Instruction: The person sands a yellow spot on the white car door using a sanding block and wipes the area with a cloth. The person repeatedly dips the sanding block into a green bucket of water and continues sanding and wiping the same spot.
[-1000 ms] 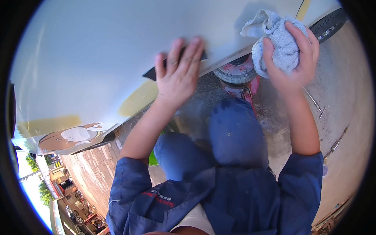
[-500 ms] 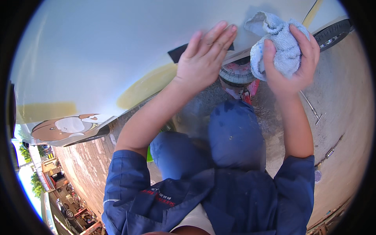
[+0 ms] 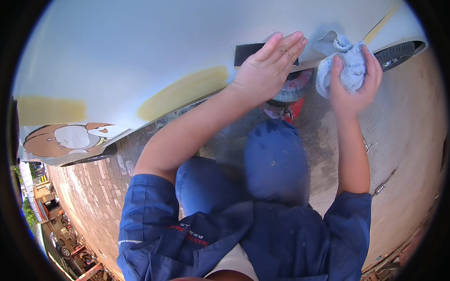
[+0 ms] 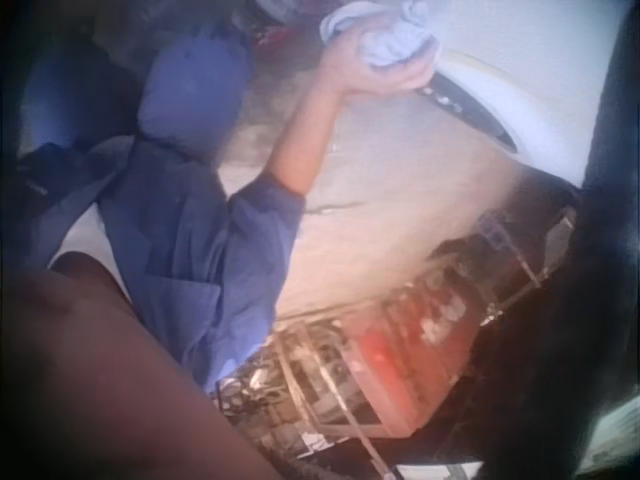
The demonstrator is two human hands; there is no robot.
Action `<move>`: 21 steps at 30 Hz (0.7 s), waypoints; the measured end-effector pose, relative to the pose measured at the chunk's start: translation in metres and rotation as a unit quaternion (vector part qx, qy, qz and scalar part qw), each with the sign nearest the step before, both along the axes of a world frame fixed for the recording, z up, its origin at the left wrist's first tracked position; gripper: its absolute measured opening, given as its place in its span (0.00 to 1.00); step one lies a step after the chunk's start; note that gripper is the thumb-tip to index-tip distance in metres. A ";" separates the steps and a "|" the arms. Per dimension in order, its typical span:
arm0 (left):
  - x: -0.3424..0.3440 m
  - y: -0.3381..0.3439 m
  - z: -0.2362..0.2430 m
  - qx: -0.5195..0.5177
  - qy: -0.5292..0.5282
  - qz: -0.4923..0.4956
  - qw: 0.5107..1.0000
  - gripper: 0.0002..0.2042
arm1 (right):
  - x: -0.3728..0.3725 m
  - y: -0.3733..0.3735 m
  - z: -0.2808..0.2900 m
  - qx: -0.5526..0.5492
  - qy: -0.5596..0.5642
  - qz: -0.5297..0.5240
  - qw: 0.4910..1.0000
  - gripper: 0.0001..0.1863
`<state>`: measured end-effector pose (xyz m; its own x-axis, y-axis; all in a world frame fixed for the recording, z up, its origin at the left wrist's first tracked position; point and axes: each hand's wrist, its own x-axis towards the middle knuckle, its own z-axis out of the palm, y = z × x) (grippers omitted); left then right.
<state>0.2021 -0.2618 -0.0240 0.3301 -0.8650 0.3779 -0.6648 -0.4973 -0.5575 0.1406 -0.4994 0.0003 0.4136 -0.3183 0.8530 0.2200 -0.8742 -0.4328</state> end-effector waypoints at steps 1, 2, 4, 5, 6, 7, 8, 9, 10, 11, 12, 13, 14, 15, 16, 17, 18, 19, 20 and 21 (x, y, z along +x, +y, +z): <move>-0.006 0.003 -0.008 -0.023 0.024 -0.016 0.999 0.29 | 0.007 0.004 0.000 0.011 -0.022 0.008 1.000 0.35; -0.018 0.019 -0.016 -0.017 0.077 -0.041 0.996 0.29 | 0.015 0.008 -0.001 0.090 -0.057 0.028 0.994 0.39; -0.048 0.065 -0.027 0.013 0.141 -0.071 0.987 0.29 | 0.031 0.019 0.001 0.132 -0.047 0.017 0.990 0.39; -0.064 0.090 -0.033 0.038 0.214 -0.059 0.974 0.28 | 0.038 0.027 0.001 0.165 -0.082 0.009 0.983 0.39; -0.078 0.113 -0.039 0.018 0.267 -0.068 0.961 0.27 | 0.043 0.036 0.001 0.187 -0.030 -0.005 0.982 0.38; -0.091 0.132 -0.046 0.009 0.322 -0.045 0.946 0.25 | 0.045 0.049 0.000 0.142 0.038 -0.015 0.989 0.35; -0.101 0.147 -0.054 -0.013 0.354 -0.033 0.935 0.24 | 0.046 0.065 -0.002 0.050 0.008 0.006 0.999 0.31; -0.110 0.157 -0.061 -0.020 0.399 -0.013 0.916 0.23 | 0.043 0.086 -0.006 -0.026 -0.034 0.062 0.997 0.29; -0.116 0.162 -0.069 -0.027 0.438 0.008 0.899 0.22 | 0.040 0.111 -0.010 -0.056 -0.054 0.116 0.990 0.29; -0.121 0.165 -0.076 -0.022 0.480 0.037 0.876 0.22 | 0.033 0.139 -0.015 -0.077 -0.049 0.166 0.982 0.29; -0.123 0.163 -0.083 -0.073 0.452 0.024 0.889 0.18 | 0.031 0.171 -0.019 -0.098 -0.041 0.203 0.973 0.30; -0.124 0.160 -0.088 -0.104 0.512 0.039 0.852 0.17 | 0.025 0.203 -0.023 -0.129 0.000 0.235 0.963 0.29; -0.124 0.156 -0.092 -0.129 0.567 0.056 0.812 0.17 | 0.024 0.236 -0.025 -0.159 -0.009 0.251 0.955 0.27; -0.124 0.153 -0.094 -0.153 0.618 0.073 0.768 0.16 | 0.021 0.264 -0.026 -0.186 0.004 0.279 0.942 0.21; -0.124 0.150 -0.095 -0.250 0.596 0.027 0.762 0.14 | 0.021 0.289 -0.024 -0.201 -0.008 0.307 0.930 0.16; -0.124 0.149 -0.095 -0.243 0.578 0.030 0.778 0.14 | 0.021 0.303 -0.022 -0.190 -0.055 0.298 0.934 0.15; -0.124 0.149 -0.094 -0.225 0.572 0.027 0.788 0.14 | 0.023 0.310 -0.018 -0.205 -0.083 0.307 0.926 0.14; -0.124 0.150 -0.092 -0.214 0.571 0.026 0.792 0.14 | 0.025 0.308 -0.015 -0.234 -0.107 0.322 0.911 0.13; -0.124 0.151 -0.090 -0.156 0.597 0.035 0.787 0.15 | 0.027 0.295 -0.011 -0.229 -0.100 0.347 0.904 0.14; -0.123 0.154 -0.087 -0.103 0.624 0.044 0.774 0.15 | 0.030 0.274 -0.009 -0.229 -0.084 0.334 0.911 0.14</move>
